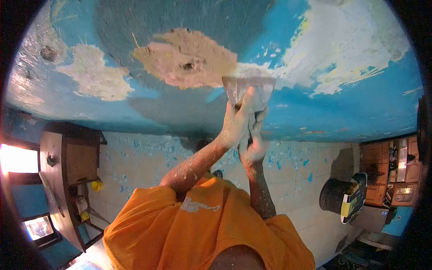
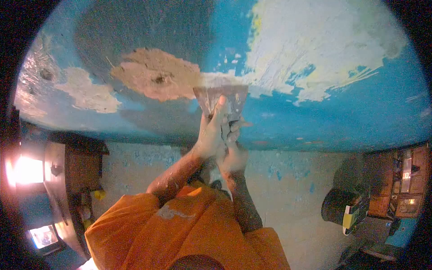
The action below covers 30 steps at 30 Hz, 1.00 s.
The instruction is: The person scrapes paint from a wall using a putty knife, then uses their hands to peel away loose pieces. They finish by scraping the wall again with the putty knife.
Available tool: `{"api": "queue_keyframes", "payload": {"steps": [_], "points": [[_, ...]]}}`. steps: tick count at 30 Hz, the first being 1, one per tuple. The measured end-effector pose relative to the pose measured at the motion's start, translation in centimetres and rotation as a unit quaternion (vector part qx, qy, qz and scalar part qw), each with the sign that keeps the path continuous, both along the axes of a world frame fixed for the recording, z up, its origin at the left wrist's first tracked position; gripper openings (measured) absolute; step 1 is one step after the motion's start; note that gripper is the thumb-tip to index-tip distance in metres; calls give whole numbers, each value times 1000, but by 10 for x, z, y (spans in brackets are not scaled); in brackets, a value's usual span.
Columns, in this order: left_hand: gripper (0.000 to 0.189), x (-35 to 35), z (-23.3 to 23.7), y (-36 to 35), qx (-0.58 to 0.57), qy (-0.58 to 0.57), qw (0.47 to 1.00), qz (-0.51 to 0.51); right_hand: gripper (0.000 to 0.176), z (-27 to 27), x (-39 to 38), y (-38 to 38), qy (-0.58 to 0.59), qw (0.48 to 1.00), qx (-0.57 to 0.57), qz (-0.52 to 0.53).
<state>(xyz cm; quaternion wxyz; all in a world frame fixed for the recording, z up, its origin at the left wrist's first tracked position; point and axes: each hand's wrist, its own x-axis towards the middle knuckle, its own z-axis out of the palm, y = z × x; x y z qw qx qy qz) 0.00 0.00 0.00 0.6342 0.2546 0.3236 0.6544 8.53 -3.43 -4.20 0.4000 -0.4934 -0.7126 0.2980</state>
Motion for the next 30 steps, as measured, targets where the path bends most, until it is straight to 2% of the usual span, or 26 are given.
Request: {"api": "queue_keyframes", "payload": {"steps": [2,3,5,6,7,9,10,12,15,16,17,18,19,21,22,25,27,29,30], "points": [[40,-4,4,11,8,26,999,16,33,-7,-6,14,-16,987,143,-67],[40,2,12,18,17,2,1000,18,33,7,3,20,-39,985,153,-62],[39,-10,38,20,58,24,997,53,40,40,-6,21,-40,990,138,-4],[39,-22,85,-8,93,26,995,11,34,57,-7,13,-42,998,37,5],[39,-16,67,-11,93,25,995,13,34,44,-5,7,-43,998,36,7],[40,-3,15,2,1,41,999,18,36,5,-1,3,-74,976,199,-51],[41,-6,15,5,11,55,998,12,36,8,-3,4,-73,974,207,-50],[41,-6,20,6,17,50,998,17,35,12,-7,0,3,994,99,-40],[42,-7,9,4,-1,38,999,0,36,-11,1,8,-67,997,26,-33],[42,-8,7,7,-4,35,999,-23,36,-12,-3,9,-64,997,27,-38],[42,-6,7,8,-3,35,999,-28,32,-10,-8,7,-31,993,95,-65],[41,-5,12,14,25,65,997,41,29,-5,-13,14,3,981,173,-89],[39,-3,21,16,47,90,989,112,29,14,-16,21,-1,980,179,-90],[39,-15,50,13,43,84,993,72,31,45,-17,13,-36,992,105,-55],[39,-18,60,6,42,78,995,38,31,35,-13,0,-40,993,90,-58],[38,-8,-10,9,36,67,996,37,37,5,-12,-3,-47,986,149,-55],[38,-9,3,7,2,51,998,44,35,4,-17,-3,-17,989,134,-58],[36,-12,11,11,18,31,999,16,36,-4,-15,-1,-46,994,-51,-85],[36,-7,7,4,9,28,999,17,36,-5,-10,-6,-50,993,-59,-84]]}}
